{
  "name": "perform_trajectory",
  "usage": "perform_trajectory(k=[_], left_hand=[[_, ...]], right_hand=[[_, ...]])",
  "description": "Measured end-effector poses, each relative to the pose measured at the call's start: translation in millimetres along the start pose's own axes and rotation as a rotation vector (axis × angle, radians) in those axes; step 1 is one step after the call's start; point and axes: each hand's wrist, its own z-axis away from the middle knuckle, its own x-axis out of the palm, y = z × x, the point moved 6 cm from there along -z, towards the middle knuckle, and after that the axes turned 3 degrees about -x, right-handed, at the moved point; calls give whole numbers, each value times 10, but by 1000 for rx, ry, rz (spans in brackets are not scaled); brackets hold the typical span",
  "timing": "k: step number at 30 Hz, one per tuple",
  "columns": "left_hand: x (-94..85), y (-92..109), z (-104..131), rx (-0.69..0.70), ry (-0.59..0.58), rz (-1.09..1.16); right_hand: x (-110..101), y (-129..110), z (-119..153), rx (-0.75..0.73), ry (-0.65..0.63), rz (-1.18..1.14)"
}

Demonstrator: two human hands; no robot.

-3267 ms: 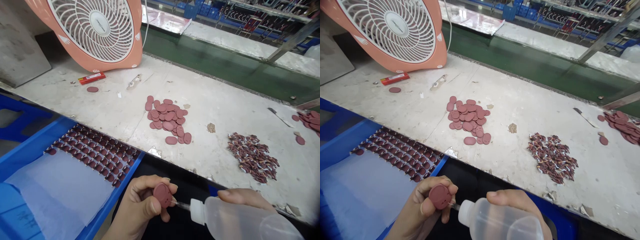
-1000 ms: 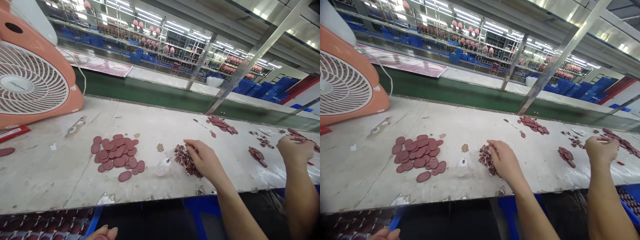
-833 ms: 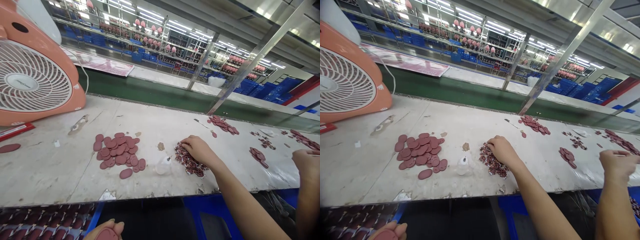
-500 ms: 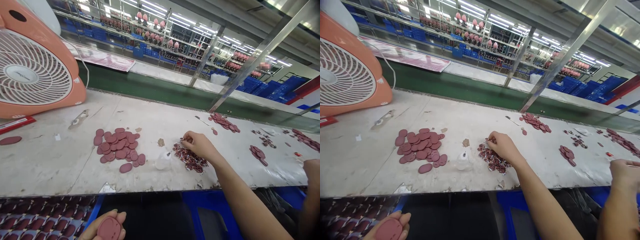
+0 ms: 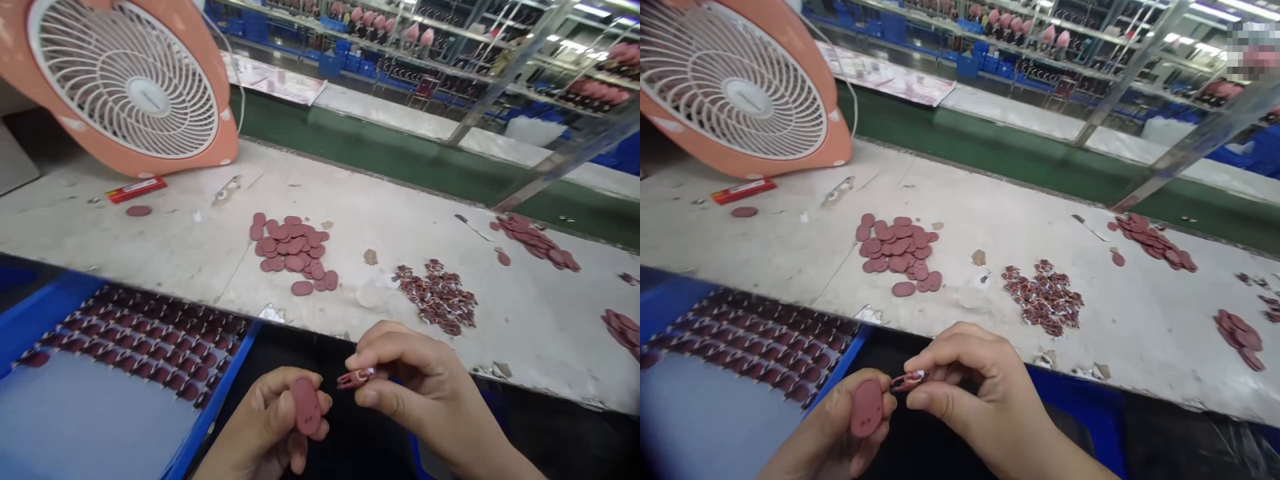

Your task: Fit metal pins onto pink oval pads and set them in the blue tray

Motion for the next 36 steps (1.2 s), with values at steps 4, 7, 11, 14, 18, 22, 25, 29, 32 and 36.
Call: perform_trajectory(k=[4,7,11,14,18,22,25,29,32,36], left_hand=[[-8,1,28,29,-88,-2],[-25,-1,48,24,-79,2],[-28,-17,41,26,-96,25],[-34,-31,21,35,-115,36],[-56,-38,23,3,-70,13],[-60,-33,32,-4,-77,8],[-80,-51,16,1,-93,12],[-101,-67,-12,21,-108,15],[-95,-61,-21,27,-114,10],[-78,-55,-19,27,-102,11]], right_hand=[[120,6,-62,-52,-94,195],[162,-29,-75,-95,-148,288],[212,-78,-84,-111,-209,345],[248,-118,-91,-111,-261,353],[280,-186,-94,-149,-327,351],[306,-218,-95,-200,-383,406],[323,-207,-101,-202,-417,430],[338,-204,-111,-213,-443,458],[352,-216,-115,-240,-460,491],[378,-246,-119,-282,-482,563]])
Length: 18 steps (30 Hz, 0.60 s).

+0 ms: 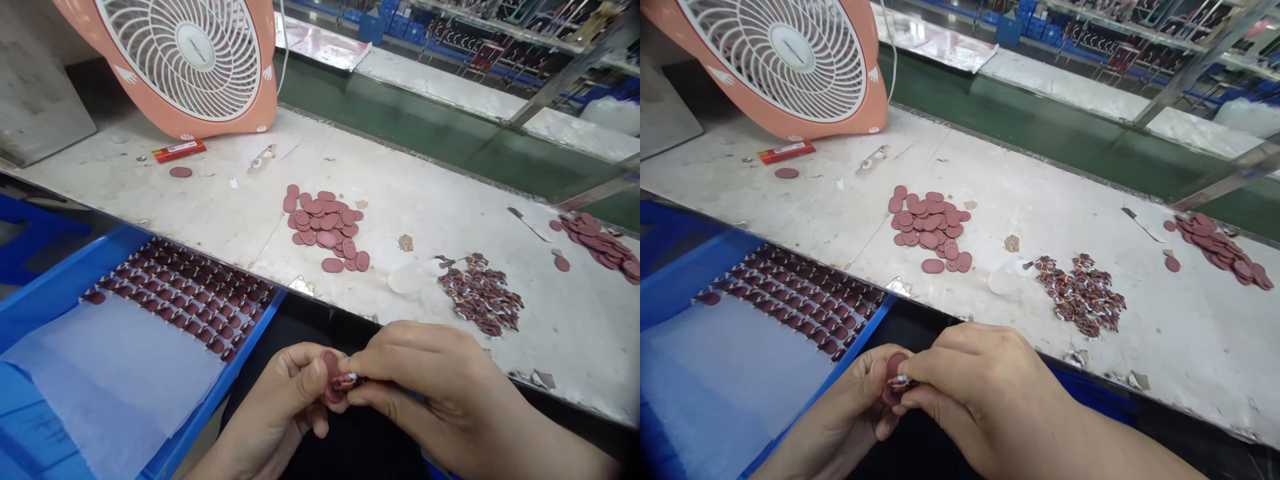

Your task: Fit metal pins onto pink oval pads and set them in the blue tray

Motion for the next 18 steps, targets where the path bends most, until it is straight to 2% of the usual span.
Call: perform_trajectory(k=[10,14,18], left_hand=[[53,9,97,-19,54,45],[87,30,140,-29,39,47],[124,52,163,-22,20,50]], right_hand=[[-3,-70,39,-68,27,135],[-2,-131,98,-121,67,160],[-30,-161,113,-91,101,154]])
